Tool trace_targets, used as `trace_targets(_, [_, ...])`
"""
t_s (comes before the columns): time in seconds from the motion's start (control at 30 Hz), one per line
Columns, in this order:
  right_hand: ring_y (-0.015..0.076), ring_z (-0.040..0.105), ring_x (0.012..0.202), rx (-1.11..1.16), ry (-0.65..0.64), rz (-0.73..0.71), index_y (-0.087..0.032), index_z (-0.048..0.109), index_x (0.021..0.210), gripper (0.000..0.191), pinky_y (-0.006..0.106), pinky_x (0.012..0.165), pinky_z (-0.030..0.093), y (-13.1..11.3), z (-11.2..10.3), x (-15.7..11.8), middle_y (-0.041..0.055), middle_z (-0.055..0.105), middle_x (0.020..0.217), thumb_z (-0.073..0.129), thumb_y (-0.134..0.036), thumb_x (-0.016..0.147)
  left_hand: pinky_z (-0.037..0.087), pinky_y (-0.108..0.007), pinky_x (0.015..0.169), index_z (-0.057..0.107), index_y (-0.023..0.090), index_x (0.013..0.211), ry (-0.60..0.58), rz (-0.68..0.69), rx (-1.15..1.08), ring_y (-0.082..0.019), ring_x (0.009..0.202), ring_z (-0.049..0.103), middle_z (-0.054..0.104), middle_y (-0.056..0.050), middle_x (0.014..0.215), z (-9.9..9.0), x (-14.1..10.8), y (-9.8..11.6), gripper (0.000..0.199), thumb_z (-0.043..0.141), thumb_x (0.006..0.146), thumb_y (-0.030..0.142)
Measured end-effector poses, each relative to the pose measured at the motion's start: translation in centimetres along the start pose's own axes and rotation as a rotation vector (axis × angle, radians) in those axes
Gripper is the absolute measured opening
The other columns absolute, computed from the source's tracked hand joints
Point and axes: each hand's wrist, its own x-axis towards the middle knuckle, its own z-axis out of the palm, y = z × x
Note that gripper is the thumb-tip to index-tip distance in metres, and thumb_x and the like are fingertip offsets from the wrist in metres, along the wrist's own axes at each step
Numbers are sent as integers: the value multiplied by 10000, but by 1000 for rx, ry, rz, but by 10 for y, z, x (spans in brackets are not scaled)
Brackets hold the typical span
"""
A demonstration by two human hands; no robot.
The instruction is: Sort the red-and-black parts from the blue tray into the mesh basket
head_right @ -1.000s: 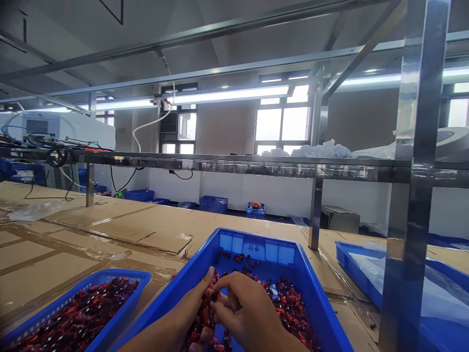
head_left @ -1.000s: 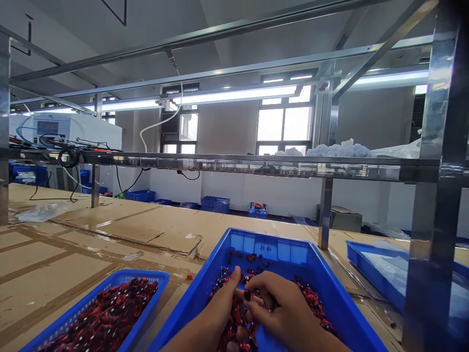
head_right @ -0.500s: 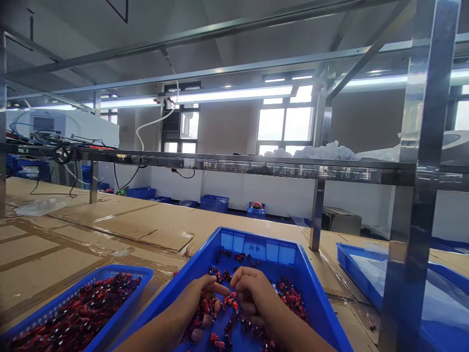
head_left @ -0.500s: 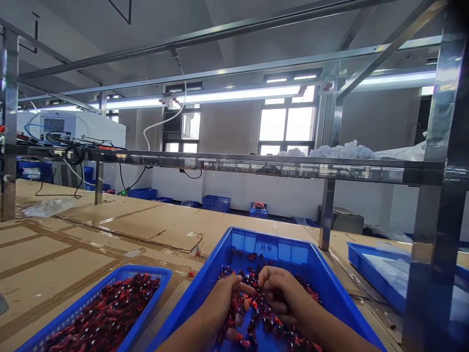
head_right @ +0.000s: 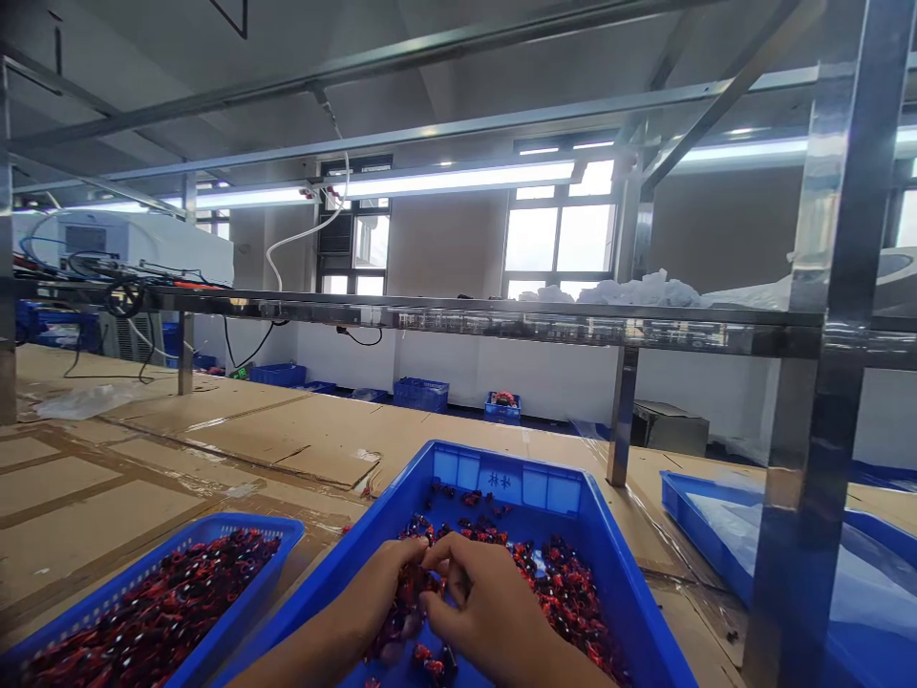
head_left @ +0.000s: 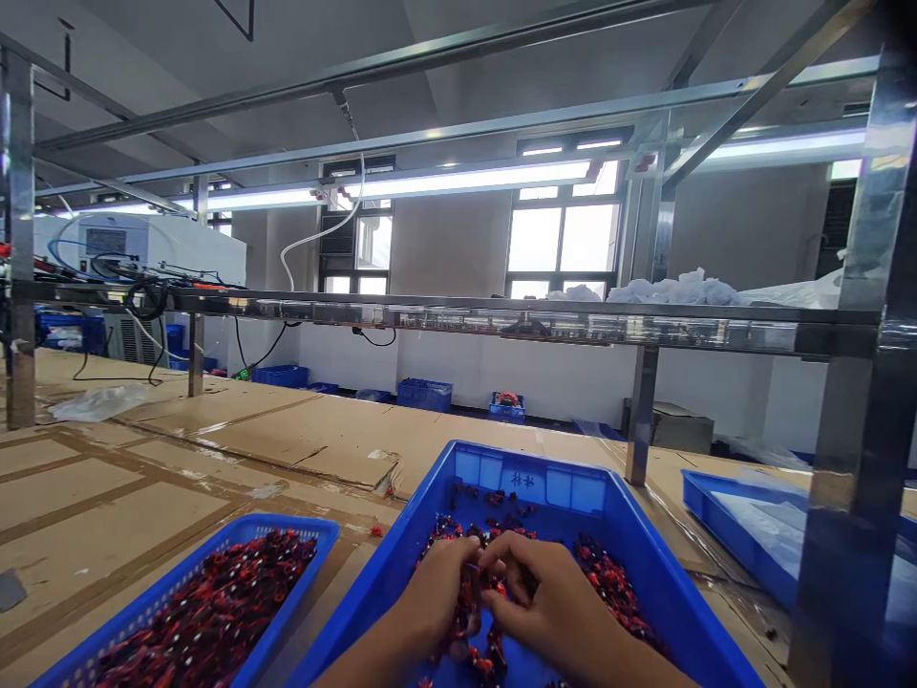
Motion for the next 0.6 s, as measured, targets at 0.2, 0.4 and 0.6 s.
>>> trace_targets(0.2, [105,413,515,57,38,-98,-209,676,970,201,215,525,310,-4,-7,-4,-68,444,572,629,-170,778,225,-198,366,436,187,562,25,10,13,-88,317,359,435,20,458,1,-4,4,435,322,876,465])
trace_targets(0.4, [92,364,496,211,50,-37,-201,663,901,148,219,509,282,-7,-8,-5,-77,398,533,687,-265,769,227,-202,342,372,210,573,6,-18,2,-96,311,358,445,26,466,1,-2,3,569,289,855,697])
trace_targets(0.6, [70,267,386,1060,-127,400,-213,493,715,287,182,330,146,2,-9,6,-61,408,562,522,-496,753,218,-205,330,362,210,568,-29,-48,-53,-98,301,352,493,-7,490,1,-4,4,720,113,755,859])
